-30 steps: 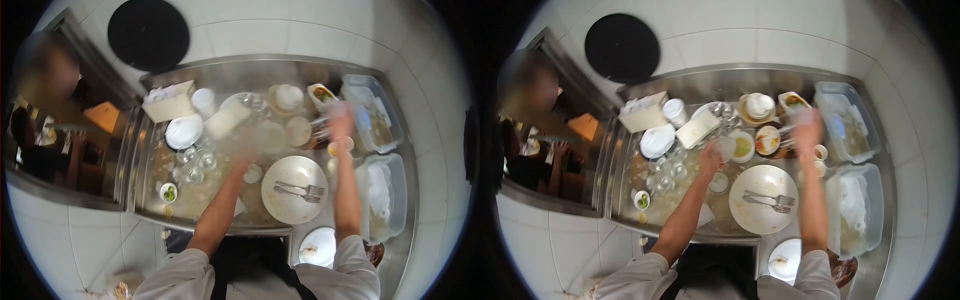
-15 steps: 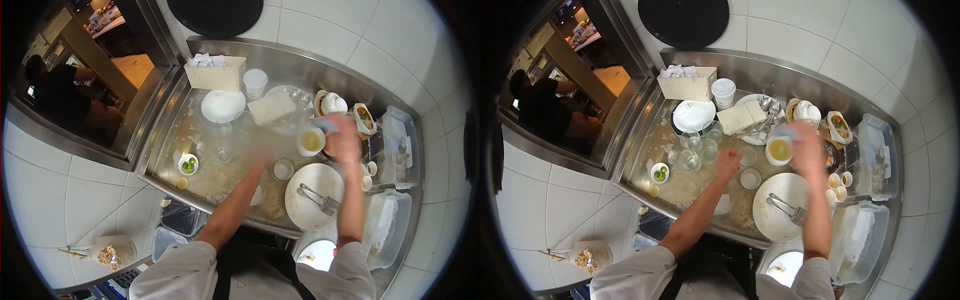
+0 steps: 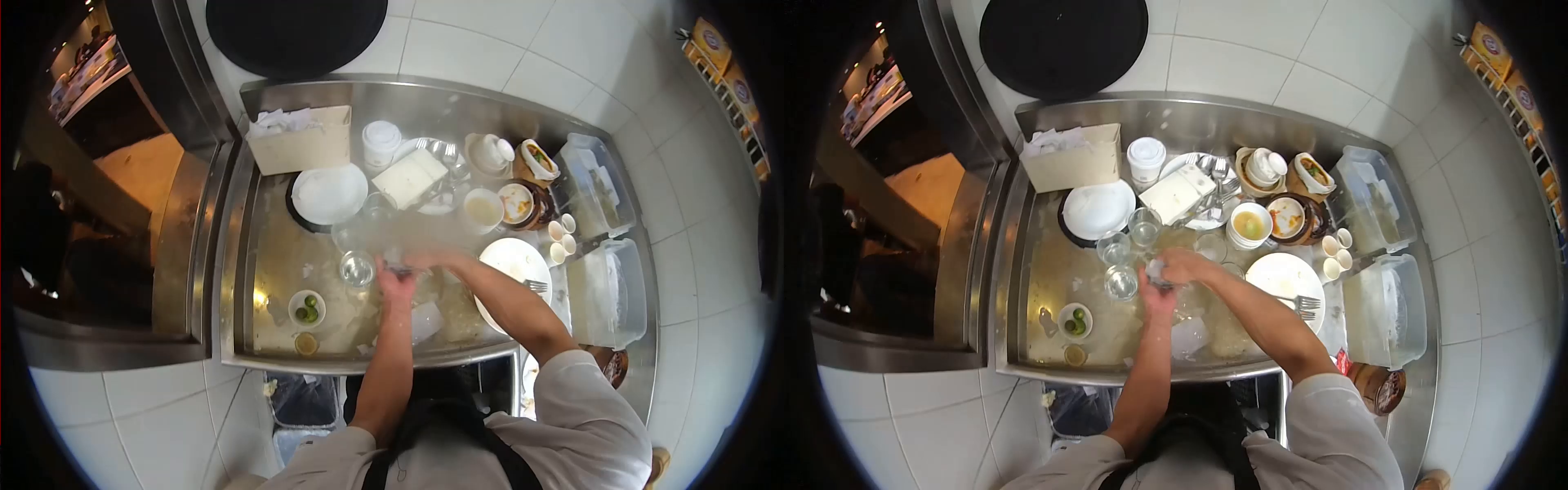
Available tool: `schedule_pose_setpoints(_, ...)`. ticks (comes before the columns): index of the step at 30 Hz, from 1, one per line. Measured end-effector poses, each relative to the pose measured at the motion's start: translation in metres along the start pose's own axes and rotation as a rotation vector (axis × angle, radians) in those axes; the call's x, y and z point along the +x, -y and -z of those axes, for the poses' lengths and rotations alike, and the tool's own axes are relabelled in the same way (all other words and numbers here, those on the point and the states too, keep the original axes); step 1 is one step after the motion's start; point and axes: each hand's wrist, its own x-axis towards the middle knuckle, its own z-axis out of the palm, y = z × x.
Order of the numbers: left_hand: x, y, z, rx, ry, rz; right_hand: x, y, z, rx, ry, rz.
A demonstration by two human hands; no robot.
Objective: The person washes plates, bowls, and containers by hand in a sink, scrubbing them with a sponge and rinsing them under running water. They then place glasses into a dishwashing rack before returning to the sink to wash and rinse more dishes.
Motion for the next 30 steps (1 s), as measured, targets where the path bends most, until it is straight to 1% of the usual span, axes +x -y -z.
schedule_pose_setpoints(1,0.005,-0.005,0.000,-0.017,0.077,0.075,-0.044,0.042,0.037,0.084,-0.205,-0.030)
schedule_pose_setpoints(2,0.012,-0.010,0.007,-0.037,0.147,0.141,-0.072,0.065,0.054,0.172,-0.400,-0.052)
schedule_pose_setpoints(3,0.011,-0.017,0.008,-0.059,0.215,0.193,-0.075,0.061,0.049,0.074,-0.403,-0.027)
schedule_pose_setpoints(5,-0.007,-0.025,0.003,0.251,0.144,0.278,-0.071,0.040,0.022,-0.098,-0.428,0.010)
schedule_pose_setpoints(6,-0.015,-0.026,-0.009,0.414,0.121,0.329,-0.048,0.025,0.002,-0.213,-0.345,-0.182)
schedule_pose_setpoints(8,-0.040,-0.025,-0.006,0.727,0.188,0.082,-0.043,0.035,0.003,-0.344,-0.266,-0.067)
schedule_pose_setpoints(9,-0.037,-0.034,-0.007,0.858,0.202,0.066,-0.040,0.042,0.009,-0.406,-0.230,-0.001)
schedule_pose_setpoints(10,-0.036,-0.043,-0.008,0.989,0.215,0.049,-0.041,0.046,0.018,-0.197,-0.188,0.049)
schedule_pose_setpoints(11,-0.025,-0.061,-0.003,1.087,0.199,0.160,-0.054,0.068,0.039,0.016,-0.133,0.095)
schedule_pose_setpoints(12,-0.021,-0.071,0.004,1.189,0.180,0.282,-0.063,0.079,0.047,0.237,-0.081,0.136)
schedule_pose_setpoints(14,-0.022,-0.065,0.019,0.909,0.266,0.112,-0.064,0.056,0.021,0.649,-0.362,-0.112)
schedule_pose_setpoints(15,-0.017,-0.057,0.025,0.764,0.314,0.016,-0.049,0.039,-0.009,0.954,-0.561,-0.183)
schedule_pose_setpoints(16,0.012,-0.032,0.049,0.363,0.083,-0.067,-0.035,0.023,-0.040,1.244,-0.802,-0.198)
schedule_pose_setpoints(17,0.005,-0.020,0.055,0.517,0.098,-0.185,-0.045,0.026,-0.047,0.956,-0.810,-0.226)
schedule_pose_setpoints(18,-0.002,-0.011,0.043,0.666,0.128,-0.315,-0.050,0.028,-0.038,0.659,-0.816,-0.226)
schedule_pose_setpoints(19,-0.011,-0.011,0.034,0.838,0.076,-0.349,-0.053,0.027,-0.031,0.365,-0.810,-0.224)
schedule_pose_setpoints(20,-0.025,-0.010,0.019,1.009,0.018,-0.377,-0.040,0.007,-0.020,0.197,-0.855,-0.006)
schedule_pose_setpoints(22,-0.031,-0.011,0.007,1.193,-0.066,-0.348,-0.015,0.026,0.023,-0.038,-0.852,0.143)
schedule_pose_setpoints(23,-0.029,-0.012,0.002,1.283,-0.106,-0.332,-0.001,0.042,0.048,-0.109,-0.799,0.263)
schedule_pose_setpoints(24,-0.021,-0.018,-0.002,1.199,-0.157,-0.293,0.016,0.045,0.054,-0.246,-0.692,0.220)
schedule_pose_setpoints(26,-0.011,-0.028,-0.004,1.018,-0.257,-0.198,0.055,0.015,0.032,-0.192,-0.328,0.104)
schedule_pose_setpoints(27,0.000,-0.028,-0.010,0.760,-0.243,-0.199,0.072,0.002,0.021,-0.168,-0.156,0.040)
schedule_pose_setpoints(28,0.012,-0.022,-0.014,0.498,-0.230,-0.192,0.071,-0.006,0.010,-0.214,-0.173,0.267)
schedule_pose_setpoints(29,0.023,-0.018,-0.015,0.228,-0.213,-0.182,0.060,-0.001,0.008,-0.160,-0.094,0.196)
schedule_pose_setpoints(30,0.036,-0.022,-0.015,0.181,-0.100,-0.102,0.042,0.012,0.015,-0.107,-0.022,0.119)
